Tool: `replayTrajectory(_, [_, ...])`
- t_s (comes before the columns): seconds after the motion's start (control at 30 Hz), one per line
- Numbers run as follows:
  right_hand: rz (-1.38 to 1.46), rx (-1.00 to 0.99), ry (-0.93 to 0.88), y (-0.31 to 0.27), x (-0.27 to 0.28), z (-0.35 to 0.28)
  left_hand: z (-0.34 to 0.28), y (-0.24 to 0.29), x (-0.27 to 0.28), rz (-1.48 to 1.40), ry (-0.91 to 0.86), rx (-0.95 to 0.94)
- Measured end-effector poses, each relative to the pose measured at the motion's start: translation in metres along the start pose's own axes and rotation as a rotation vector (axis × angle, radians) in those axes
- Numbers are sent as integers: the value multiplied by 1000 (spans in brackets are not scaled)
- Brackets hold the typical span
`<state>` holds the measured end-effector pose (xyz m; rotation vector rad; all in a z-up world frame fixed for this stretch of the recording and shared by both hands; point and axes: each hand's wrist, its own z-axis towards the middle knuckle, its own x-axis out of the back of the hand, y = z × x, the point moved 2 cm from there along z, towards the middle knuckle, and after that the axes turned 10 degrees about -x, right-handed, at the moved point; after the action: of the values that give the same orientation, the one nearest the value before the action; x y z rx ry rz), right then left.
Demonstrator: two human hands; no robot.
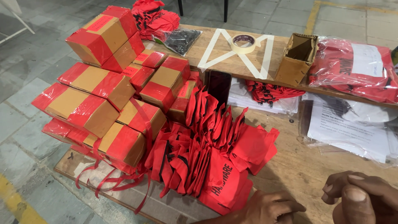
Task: Organizing and packing hardware components into labeled red bags at a workbench.
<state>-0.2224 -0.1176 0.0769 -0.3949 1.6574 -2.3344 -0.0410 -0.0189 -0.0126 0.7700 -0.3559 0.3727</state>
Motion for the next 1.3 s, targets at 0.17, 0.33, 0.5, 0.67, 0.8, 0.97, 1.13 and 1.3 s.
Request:
replayTrajectory(0.17, [-4, 61, -154, 30, 30, 12, 1, 2, 1, 5, -4, 9])
replayTrajectory(0.33, [25, 63, -352, 44, 43, 11, 1, 1, 1, 0, -15, 15])
replayTrajectory(0.5, [0, 58, -289, 40, 41, 12, 1, 3, 2, 12, 29, 9])
replayTrajectory(0.67, [-42, 114, -193, 16, 19, 2, 4, 0, 1, 41, 30, -3])
replayTrajectory(0.8, [-75, 36, -90, 28, 29, -5, 4, 2, 1, 33, 23, -7])
replayTrajectory(0.97, [-23, 151, -239, 24, 34, 5, 1, -4, -5, 32, 27, 16])
replayTrajectory(1.13, [220, -573, -788, 104, 88, 39, 3, 3, -2, 54, 36, 10])
replayTrajectory(1.3, [119, 201, -458, 44, 45, 19, 0, -2, -3, 30, -6, 31])
